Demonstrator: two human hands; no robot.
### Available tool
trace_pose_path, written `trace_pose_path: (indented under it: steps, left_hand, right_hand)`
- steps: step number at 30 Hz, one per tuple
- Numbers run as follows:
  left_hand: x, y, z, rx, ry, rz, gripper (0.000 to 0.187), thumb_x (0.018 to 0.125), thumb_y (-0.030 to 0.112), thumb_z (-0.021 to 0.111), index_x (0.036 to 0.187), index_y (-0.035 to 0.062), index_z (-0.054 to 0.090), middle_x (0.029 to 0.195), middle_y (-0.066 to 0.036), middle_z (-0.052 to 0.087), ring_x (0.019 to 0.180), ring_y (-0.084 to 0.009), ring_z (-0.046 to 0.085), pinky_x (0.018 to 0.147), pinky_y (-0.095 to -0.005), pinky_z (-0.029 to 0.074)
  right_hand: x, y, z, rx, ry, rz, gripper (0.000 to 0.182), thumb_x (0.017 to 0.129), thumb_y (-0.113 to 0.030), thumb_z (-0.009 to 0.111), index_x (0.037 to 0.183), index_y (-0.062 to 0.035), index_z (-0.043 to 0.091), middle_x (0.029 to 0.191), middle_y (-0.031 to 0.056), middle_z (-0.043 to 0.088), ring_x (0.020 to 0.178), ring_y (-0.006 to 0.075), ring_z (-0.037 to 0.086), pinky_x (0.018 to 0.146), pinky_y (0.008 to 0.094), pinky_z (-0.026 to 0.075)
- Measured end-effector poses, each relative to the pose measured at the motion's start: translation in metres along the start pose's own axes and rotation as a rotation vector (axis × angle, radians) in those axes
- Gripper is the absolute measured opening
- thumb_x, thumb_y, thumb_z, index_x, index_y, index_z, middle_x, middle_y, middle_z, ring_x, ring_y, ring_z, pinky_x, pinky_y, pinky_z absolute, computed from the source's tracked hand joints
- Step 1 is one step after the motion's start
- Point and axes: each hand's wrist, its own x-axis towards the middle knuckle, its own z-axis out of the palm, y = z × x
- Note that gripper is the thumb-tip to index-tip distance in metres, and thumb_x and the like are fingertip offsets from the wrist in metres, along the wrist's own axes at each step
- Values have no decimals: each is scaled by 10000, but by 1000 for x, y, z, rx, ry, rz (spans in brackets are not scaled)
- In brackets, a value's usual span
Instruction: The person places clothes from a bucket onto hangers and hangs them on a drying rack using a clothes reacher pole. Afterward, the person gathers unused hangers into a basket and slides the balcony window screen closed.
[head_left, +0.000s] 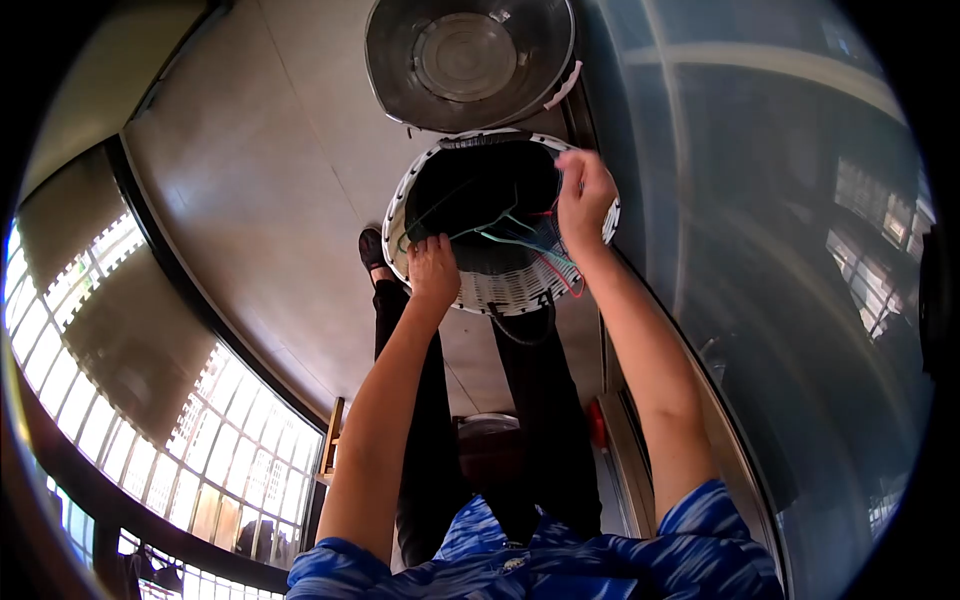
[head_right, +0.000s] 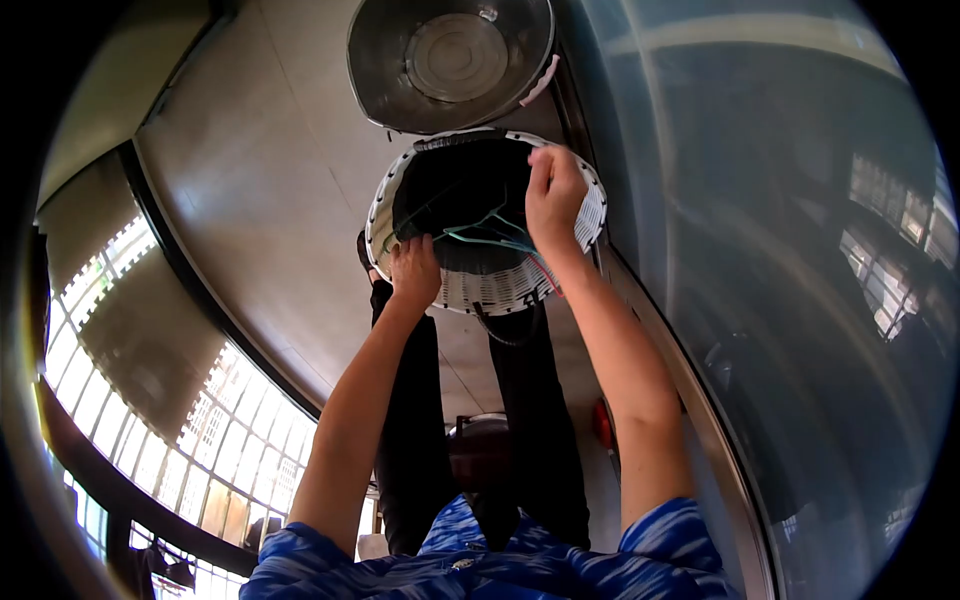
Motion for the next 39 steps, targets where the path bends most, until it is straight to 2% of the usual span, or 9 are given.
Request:
trace_pose_path:
  steps: [10,14,17,20,28,31,36,37,39]
  left_hand:
    - [5,11,20,-697,-150,-353,726,866,640,324,963,-31,583,740,-238,605,740,-401,602,740,-439,457]
    - [-10,19,-19,-1470,-555,-771,558,822,537,542,855,-20,555,660,-107,603,548,-166,542,407,-306,378]
    - [-22,13,-14,-1278,-578,-450,326,794,300,625,830,-10,533,644,-80,606,486,-103,485,340,-255,280]
    - [-35,17,18,-800,-476,-394,224,715,123,628,872,-7,536,748,-163,647,679,-221,653,533,-321,490]
    - [-92,70,6,-926,-148,-400,184,794,117,506,803,-61,552,617,-127,639,644,-253,650,622,-348,505]
    - [-94,82,9,-914,-131,-428,203,812,132,498,770,-53,571,623,-162,625,662,-287,643,629,-376,500]
    - [-75,89,41,-842,35,-516,259,831,186,508,786,-56,588,789,-276,601,822,-443,578,733,-484,458]
    - [-69,85,57,-822,128,-477,242,827,185,526,758,-39,585,618,-137,600,511,-225,590,496,-346,459]
    - [-67,83,67,-808,135,-465,235,836,178,514,774,-39,581,601,-125,581,490,-219,573,465,-346,442]
  right_hand:
    - [-71,97,21,-749,-1055,578,466,841,-401,553,923,55,601,907,223,641,881,358,617,756,427,481]
    - [-69,92,-6,-678,-1030,618,461,805,-408,592,880,45,633,884,233,646,884,347,620,766,408,481]
    - [-75,77,-20,-418,-1044,862,428,795,-387,593,860,35,627,872,232,643,847,367,619,745,420,482]
    - [-110,93,-5,-627,-913,509,357,815,-317,573,836,35,623,850,238,636,828,381,614,724,444,480]
    - [-120,62,-29,-920,-1086,-26,221,783,-161,578,910,15,621,927,212,592,1027,392,484,887,445,389]
    - [-136,48,-46,-706,-487,-152,249,777,-116,585,991,8,555,1072,201,521,1081,386,400,923,454,338]
    - [-161,47,-72,-518,-208,644,276,807,-150,607,1001,-4,476,1082,206,508,1000,360,500,809,456,417]
    - [-167,61,-70,-551,-195,557,201,795,-109,612,921,-2,498,884,174,578,797,315,603,645,415,488]
    - [-172,83,-73,-218,-296,749,146,825,-118,565,884,2,506,769,157,584,685,281,609,569,374,494]
